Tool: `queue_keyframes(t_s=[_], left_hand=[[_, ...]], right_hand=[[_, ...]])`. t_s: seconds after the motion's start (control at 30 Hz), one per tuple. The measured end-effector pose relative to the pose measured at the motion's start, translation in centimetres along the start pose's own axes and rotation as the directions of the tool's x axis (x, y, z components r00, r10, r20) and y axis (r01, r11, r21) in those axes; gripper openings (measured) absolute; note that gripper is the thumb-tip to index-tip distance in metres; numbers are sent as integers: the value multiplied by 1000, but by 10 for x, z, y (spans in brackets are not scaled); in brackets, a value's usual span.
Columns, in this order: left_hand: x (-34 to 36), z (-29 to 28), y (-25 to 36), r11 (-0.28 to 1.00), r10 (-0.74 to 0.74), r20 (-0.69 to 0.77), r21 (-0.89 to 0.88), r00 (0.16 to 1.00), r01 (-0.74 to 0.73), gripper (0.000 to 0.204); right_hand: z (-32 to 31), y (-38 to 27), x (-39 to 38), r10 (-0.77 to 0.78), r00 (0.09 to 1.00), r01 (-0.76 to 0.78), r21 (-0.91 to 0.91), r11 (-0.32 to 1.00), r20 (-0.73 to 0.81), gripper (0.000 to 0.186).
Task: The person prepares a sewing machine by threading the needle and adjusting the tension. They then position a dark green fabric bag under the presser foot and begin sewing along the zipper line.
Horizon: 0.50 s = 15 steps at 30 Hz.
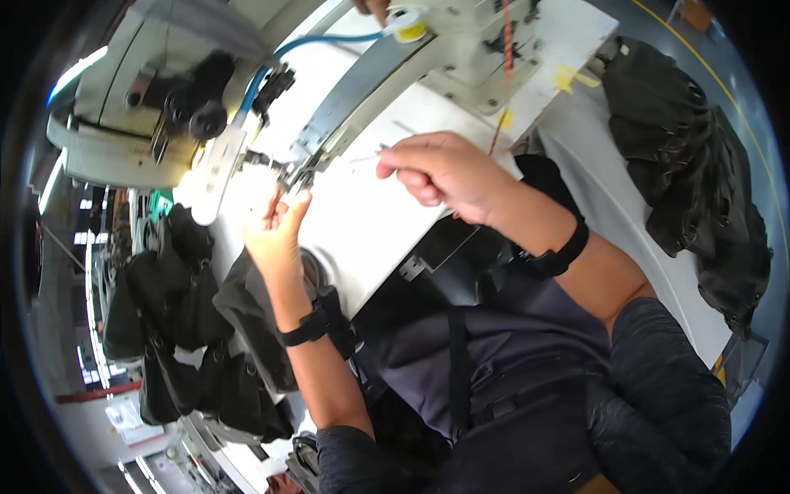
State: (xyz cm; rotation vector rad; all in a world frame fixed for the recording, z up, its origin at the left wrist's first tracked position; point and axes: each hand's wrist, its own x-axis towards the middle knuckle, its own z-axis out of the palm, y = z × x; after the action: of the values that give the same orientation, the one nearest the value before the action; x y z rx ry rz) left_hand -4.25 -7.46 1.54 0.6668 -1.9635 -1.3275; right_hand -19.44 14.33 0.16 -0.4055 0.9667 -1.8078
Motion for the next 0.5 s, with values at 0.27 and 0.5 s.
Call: queue_keyframes(t_s=[0.27, 0.5], left_hand=[[-3, 17, 2, 996, -16, -43, -92, 999, 12, 46], [-3, 2, -1, 951, -95, 223, -268, 970, 154, 36]], right_hand=[[4, 20, 7, 11, 1000, -11, -6, 1000, -6, 25], [20, 11, -6, 27, 1000, -27, -1, 1000, 0, 26]])
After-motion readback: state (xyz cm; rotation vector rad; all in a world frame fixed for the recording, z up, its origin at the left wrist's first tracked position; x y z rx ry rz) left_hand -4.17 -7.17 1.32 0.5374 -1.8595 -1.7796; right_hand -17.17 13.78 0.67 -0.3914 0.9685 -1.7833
